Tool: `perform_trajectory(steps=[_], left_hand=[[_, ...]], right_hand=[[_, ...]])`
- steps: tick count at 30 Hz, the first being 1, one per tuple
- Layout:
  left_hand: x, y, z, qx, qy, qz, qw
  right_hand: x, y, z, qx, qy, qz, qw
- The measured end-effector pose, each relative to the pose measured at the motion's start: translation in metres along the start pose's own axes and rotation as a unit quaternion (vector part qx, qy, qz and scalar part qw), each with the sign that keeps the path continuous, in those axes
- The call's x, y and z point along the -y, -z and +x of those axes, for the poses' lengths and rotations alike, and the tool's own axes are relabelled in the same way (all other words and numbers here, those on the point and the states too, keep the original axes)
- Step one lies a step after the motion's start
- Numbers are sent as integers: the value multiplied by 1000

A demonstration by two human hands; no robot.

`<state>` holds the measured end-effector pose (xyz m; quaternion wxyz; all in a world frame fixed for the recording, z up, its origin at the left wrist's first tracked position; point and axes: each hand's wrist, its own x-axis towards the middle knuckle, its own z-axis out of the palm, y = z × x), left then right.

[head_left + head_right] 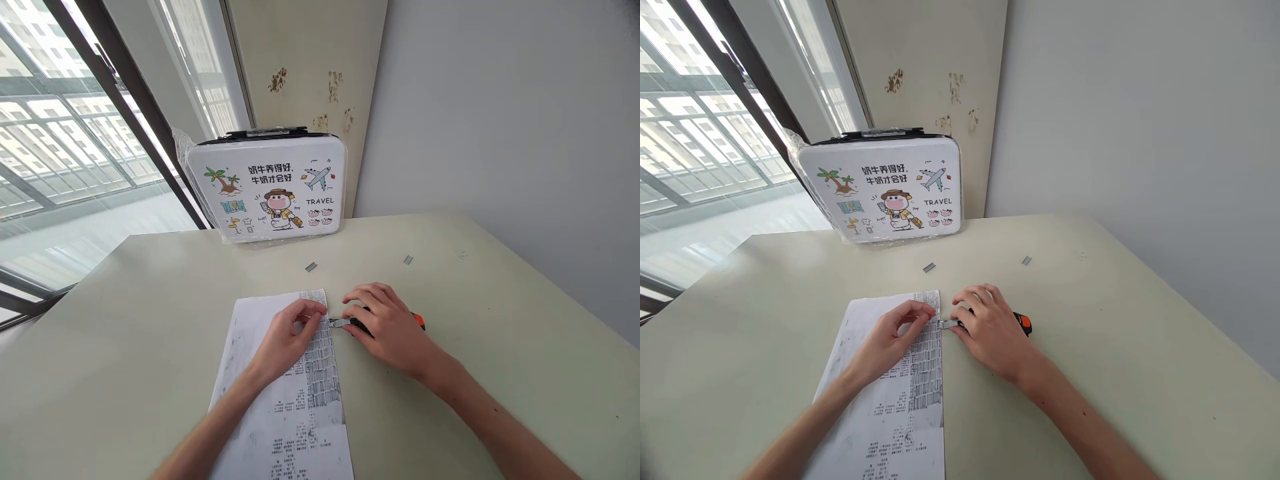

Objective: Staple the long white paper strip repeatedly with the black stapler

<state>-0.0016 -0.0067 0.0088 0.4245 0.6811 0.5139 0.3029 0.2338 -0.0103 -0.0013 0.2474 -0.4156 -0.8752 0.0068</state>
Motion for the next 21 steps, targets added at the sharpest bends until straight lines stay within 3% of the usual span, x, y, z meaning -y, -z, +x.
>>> perform_trajectory(steps=[21], left_hand=[[6, -2, 0, 0, -33, 38, 999]], right_hand=[[-1, 5, 0, 12, -4, 6, 1000]])
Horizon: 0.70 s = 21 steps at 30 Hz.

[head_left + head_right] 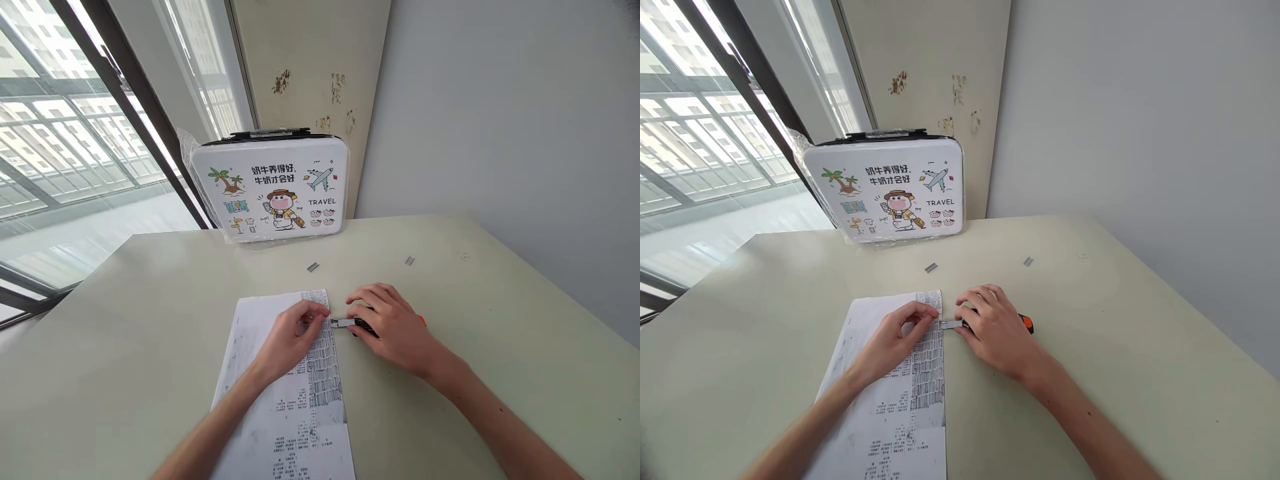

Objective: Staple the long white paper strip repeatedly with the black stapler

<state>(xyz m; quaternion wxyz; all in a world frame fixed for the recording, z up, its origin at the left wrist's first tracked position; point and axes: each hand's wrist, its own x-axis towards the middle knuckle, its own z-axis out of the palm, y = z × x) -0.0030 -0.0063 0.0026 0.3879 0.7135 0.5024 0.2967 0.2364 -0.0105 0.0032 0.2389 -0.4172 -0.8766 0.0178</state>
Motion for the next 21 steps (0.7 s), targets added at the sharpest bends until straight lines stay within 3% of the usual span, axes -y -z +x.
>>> perform_trajectory(steps=[7, 10, 14, 17, 21], left_hand=[[1, -1, 1, -2, -16, 20, 1000], [2, -1, -1, -11, -36, 56, 998], [7, 0, -3, -5, -124, 144, 982], [11, 4, -3, 20, -169, 169, 971], [10, 3, 1, 66, -207, 138, 966]], right_hand=[[4, -4, 3, 28, 8, -28, 999], [2, 2, 2, 34, -2, 7, 999], [-19, 24, -12, 31, -102, 122, 987], [-44, 36, -28, 10, -251, 222, 942], [-64, 31, -44, 7, -373, 421, 827]])
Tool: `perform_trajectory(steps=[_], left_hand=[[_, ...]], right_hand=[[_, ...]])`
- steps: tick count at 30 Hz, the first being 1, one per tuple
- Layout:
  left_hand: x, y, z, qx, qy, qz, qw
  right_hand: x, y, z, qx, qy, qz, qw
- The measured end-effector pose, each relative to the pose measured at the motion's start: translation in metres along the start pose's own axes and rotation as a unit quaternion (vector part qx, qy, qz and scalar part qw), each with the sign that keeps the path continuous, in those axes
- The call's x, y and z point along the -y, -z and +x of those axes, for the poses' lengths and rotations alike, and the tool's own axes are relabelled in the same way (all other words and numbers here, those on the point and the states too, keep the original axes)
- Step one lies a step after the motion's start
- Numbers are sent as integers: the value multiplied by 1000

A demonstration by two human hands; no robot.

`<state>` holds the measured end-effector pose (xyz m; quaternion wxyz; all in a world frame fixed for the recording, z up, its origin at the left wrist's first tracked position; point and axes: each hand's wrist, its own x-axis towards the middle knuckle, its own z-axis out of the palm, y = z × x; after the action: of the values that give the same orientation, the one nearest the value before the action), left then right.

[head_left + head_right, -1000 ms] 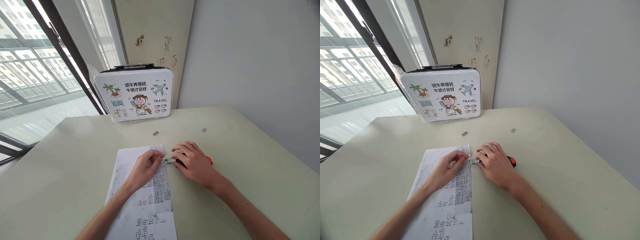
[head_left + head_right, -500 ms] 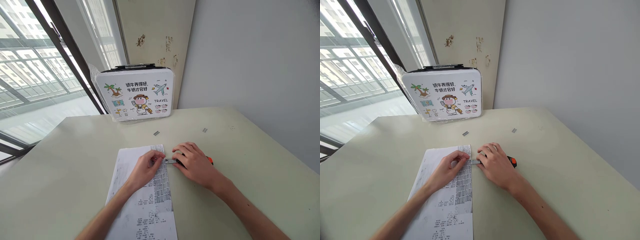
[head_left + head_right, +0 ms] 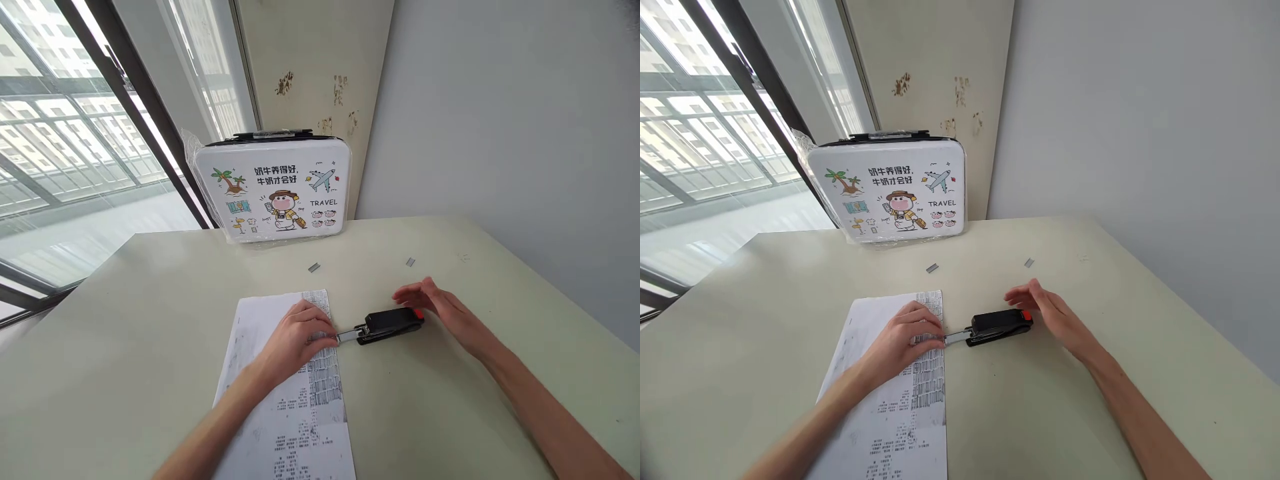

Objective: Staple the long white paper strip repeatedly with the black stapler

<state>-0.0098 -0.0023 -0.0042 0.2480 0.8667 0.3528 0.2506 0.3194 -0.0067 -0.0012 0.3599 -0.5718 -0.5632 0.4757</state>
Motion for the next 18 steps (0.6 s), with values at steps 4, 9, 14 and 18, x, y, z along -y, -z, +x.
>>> perform_trajectory(steps=[4, 9, 14, 18], left_hand=[[-7, -10, 11, 31, -43, -26, 998], [-17, -20, 30, 44, -61, 24, 997], [-20, -22, 42, 75, -56, 53, 994], [-23, -22, 43, 75, -50, 66, 994]], right_hand=[[-7, -15, 3, 34, -28, 103, 994], [-5, -29, 1, 32, -20, 132, 991], [-8, -27, -1, 48, 6, 154, 987], [-4, -25, -3, 53, 27, 104, 993]])
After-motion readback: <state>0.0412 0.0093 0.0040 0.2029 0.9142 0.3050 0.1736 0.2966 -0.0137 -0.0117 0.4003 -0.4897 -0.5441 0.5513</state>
